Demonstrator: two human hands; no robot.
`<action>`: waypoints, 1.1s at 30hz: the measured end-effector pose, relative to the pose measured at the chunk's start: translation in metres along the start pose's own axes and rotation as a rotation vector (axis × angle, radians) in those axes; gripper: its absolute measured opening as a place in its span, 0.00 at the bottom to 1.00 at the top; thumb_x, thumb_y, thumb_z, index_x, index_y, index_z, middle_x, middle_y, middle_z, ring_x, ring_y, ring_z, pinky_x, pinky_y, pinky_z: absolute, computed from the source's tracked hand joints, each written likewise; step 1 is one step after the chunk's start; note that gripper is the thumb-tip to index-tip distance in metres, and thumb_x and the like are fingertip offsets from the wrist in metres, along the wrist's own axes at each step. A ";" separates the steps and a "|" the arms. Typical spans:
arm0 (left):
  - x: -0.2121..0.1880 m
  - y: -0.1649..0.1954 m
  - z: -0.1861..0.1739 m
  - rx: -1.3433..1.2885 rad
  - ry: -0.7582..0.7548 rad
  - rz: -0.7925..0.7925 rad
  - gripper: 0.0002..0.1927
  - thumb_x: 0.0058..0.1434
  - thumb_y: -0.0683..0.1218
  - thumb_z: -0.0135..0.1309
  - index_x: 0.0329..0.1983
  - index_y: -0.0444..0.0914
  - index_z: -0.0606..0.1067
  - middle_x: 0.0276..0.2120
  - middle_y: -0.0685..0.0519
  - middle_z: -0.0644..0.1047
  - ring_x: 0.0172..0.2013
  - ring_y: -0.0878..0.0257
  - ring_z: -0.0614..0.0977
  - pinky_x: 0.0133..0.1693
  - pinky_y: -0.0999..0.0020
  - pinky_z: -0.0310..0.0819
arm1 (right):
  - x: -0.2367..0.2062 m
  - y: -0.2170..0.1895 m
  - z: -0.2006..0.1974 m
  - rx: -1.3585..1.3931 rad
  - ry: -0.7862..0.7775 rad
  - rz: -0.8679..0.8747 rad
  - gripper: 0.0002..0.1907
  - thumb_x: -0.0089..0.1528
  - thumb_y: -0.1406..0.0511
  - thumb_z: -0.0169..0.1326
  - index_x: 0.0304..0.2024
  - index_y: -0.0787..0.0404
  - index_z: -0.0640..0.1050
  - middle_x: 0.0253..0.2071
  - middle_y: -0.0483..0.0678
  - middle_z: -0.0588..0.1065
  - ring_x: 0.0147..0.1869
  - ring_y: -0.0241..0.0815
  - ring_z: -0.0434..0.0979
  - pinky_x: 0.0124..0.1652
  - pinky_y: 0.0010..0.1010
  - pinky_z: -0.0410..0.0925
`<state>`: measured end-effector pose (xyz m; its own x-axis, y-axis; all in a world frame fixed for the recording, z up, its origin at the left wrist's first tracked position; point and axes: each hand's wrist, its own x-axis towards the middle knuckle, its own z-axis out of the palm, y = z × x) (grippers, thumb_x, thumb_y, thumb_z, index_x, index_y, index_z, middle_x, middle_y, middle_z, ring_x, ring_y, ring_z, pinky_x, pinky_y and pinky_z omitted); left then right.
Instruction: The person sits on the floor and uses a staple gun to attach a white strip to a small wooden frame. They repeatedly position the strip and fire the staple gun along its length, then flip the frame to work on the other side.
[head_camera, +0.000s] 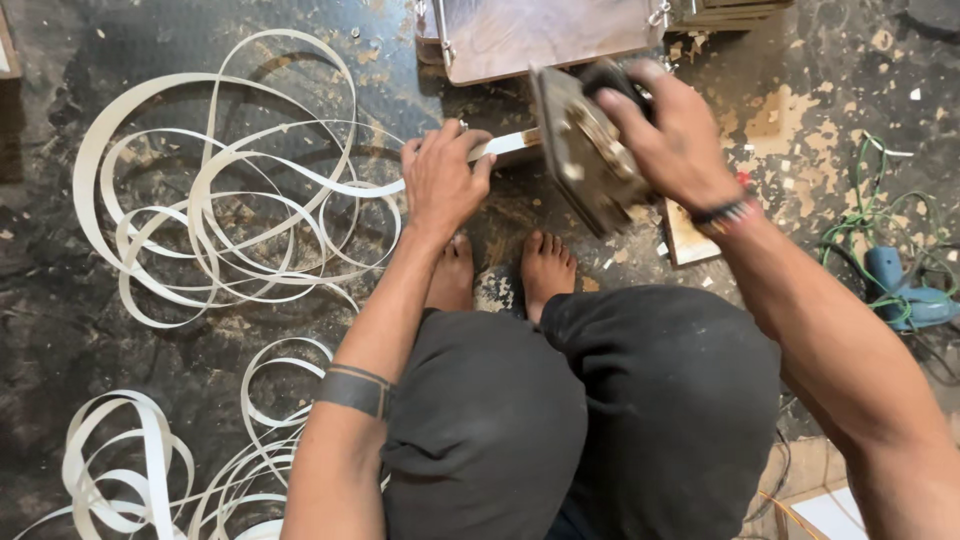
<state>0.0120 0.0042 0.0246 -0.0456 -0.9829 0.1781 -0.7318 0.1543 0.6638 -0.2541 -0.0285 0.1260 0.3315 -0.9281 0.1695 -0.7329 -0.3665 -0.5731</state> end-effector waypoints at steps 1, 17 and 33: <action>0.000 -0.001 0.000 -0.004 -0.007 -0.007 0.12 0.58 0.50 0.62 0.44 0.45 0.83 0.40 0.52 0.77 0.47 0.54 0.78 0.55 0.52 0.59 | 0.013 -0.001 0.013 -0.030 0.016 -0.003 0.21 0.75 0.53 0.54 0.55 0.66 0.77 0.41 0.59 0.79 0.42 0.55 0.81 0.42 0.44 0.71; -0.022 -0.052 -0.018 -0.231 -0.030 -0.025 0.17 0.62 0.49 0.62 0.53 0.42 0.81 0.47 0.51 0.80 0.51 0.49 0.79 0.53 0.53 0.70 | 0.058 -0.054 0.084 -0.237 -0.034 -0.050 0.20 0.72 0.52 0.53 0.51 0.62 0.75 0.31 0.63 0.78 0.34 0.68 0.78 0.35 0.57 0.69; -0.023 -0.053 -0.043 0.073 0.099 0.222 0.15 0.61 0.47 0.66 0.50 0.40 0.80 0.43 0.53 0.79 0.48 0.55 0.78 0.58 0.51 0.62 | 0.062 -0.067 0.098 -0.281 0.003 -0.139 0.19 0.73 0.53 0.55 0.52 0.62 0.75 0.29 0.62 0.78 0.32 0.67 0.78 0.32 0.56 0.69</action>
<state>0.0814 0.0230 0.0162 -0.1465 -0.9108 0.3859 -0.7589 0.3537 0.5468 -0.1262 -0.0549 0.0967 0.4386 -0.8679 0.2332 -0.8165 -0.4933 -0.3000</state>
